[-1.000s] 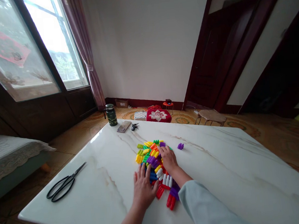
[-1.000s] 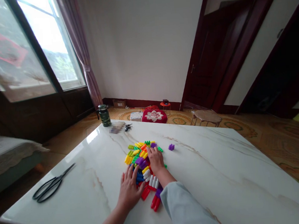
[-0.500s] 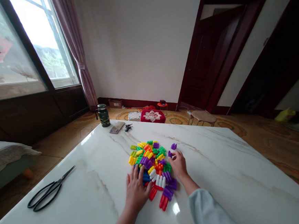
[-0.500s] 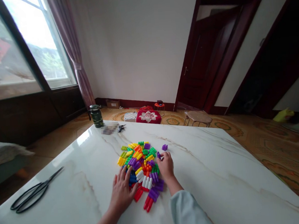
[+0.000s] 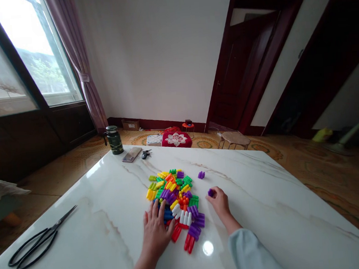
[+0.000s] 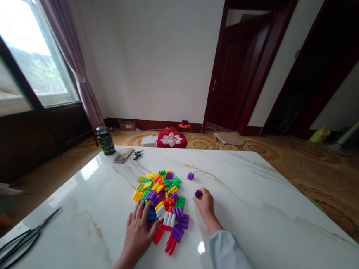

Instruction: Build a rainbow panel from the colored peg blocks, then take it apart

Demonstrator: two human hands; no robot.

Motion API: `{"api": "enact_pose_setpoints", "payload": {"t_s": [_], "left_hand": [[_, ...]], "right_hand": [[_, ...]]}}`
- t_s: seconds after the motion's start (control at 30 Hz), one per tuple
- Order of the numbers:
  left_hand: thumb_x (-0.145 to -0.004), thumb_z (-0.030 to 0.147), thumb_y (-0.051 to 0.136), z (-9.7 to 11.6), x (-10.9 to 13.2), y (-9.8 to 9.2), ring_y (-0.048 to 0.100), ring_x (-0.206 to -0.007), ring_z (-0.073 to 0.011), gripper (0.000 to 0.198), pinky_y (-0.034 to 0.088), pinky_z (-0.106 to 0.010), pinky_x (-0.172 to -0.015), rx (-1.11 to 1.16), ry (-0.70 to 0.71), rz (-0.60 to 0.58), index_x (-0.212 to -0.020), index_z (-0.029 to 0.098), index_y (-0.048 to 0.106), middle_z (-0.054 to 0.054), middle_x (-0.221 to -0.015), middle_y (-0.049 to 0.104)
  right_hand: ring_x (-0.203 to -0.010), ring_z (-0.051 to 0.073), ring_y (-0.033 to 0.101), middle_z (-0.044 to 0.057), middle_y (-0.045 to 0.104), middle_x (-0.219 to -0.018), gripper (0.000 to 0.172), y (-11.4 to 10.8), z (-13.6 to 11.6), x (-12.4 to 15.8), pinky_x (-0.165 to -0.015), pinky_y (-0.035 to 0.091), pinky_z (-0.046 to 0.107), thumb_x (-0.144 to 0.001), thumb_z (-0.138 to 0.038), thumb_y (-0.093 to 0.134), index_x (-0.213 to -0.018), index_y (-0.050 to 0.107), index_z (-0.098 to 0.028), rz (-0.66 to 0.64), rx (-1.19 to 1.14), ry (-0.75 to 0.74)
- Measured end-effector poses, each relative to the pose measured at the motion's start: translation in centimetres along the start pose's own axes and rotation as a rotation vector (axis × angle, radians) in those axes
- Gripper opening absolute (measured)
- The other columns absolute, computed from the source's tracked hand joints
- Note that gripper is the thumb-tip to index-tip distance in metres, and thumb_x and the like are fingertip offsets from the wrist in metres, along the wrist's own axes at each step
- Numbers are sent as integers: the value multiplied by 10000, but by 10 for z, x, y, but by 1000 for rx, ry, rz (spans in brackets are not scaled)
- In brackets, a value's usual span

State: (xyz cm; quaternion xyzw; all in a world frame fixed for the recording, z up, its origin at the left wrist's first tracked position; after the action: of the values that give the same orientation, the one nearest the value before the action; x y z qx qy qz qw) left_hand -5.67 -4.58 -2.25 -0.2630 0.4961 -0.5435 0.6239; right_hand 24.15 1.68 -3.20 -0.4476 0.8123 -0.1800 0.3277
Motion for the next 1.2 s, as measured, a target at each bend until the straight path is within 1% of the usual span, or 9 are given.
{"api": "enact_pose_setpoints", "payload": {"t_s": [0.03,0.1,0.2,0.37,0.53,0.67,0.83,1.07,1.2], "left_hand": [[-850,393,503,0,0,1,268,-1416,-292,624,232,-528,-1128,0,1,1,-1438,222,386,-117,-1502,377],[-851,395,501,-1,0,2,269,-1417,-287,622,231,-526,-1129,-1,3,9,-1439,229,385,-115,-1502,378],[-853,397,498,-3,0,4,269,-1417,-285,617,227,-525,-1130,-3,8,17,-1436,227,389,-116,-1502,379],[-855,410,500,-4,0,5,274,-1414,-288,620,222,-527,-1133,6,18,23,-1435,218,392,-121,-1500,382],[-851,396,505,-4,1,6,270,-1418,-283,608,231,-522,-1134,-5,8,33,-1425,224,405,-113,-1502,382],[-857,398,499,-4,1,7,286,-1413,-276,596,247,-527,-1127,-24,16,36,-1421,231,408,-109,-1506,377],[-850,405,513,-5,1,7,290,-1412,-279,616,249,-525,-1128,-27,20,34,-1431,235,393,-111,-1504,379],[-853,401,503,-4,1,7,287,-1414,-275,607,254,-526,-1124,-42,25,35,-1425,226,400,-112,-1503,380],[-852,401,504,-4,2,6,300,-1406,-277,605,255,-526,-1123,-52,28,41,-1421,218,406,-119,-1496,390]], "right_hand": [[-638,174,608,41,659,-793,235,1,2,-2,-654,501,286,-586,-257,662,-809,622,-196,-12,16,-36],[-655,172,611,56,652,-835,223,2,8,-6,-684,509,287,-611,-229,643,-830,638,-187,-14,51,-59],[-709,185,623,69,651,-859,247,4,15,-17,-726,507,291,-630,-198,616,-875,646,-179,11,86,-30],[-755,202,624,80,666,-855,251,10,24,-44,-749,493,294,-627,-210,617,-873,652,-175,44,149,36],[-767,198,620,49,680,-821,256,22,26,-74,-749,483,289,-590,-208,635,-843,661,-184,30,179,44],[-772,214,629,56,686,-806,262,32,25,-91,-736,484,308,-585,-179,641,-845,669,-167,9,181,34],[-793,201,642,51,701,-846,304,38,24,-97,-753,488,297,-596,-145,614,-892,684,-165,-22,177,16],[-848,195,648,45,710,-911,321,42,21,-96,-793,487,296,-651,-147,578,-952,686,-185,-32,195,31],[-858,205,651,61,715,-934,329,42,19,-95,-785,488,299,-664,-140,574,-967,692,-186,-30,207,43]]}}
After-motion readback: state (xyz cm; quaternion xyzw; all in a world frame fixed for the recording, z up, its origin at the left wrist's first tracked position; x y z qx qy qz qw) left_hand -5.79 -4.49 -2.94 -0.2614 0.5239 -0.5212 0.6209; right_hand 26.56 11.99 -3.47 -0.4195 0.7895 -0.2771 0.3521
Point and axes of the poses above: each hand's wrist, its own x-axis away from the middle knuckle, its own y-axis out of the palm, z = x × y, the point moved 1 cm from there along -x, towards the middle knuckle
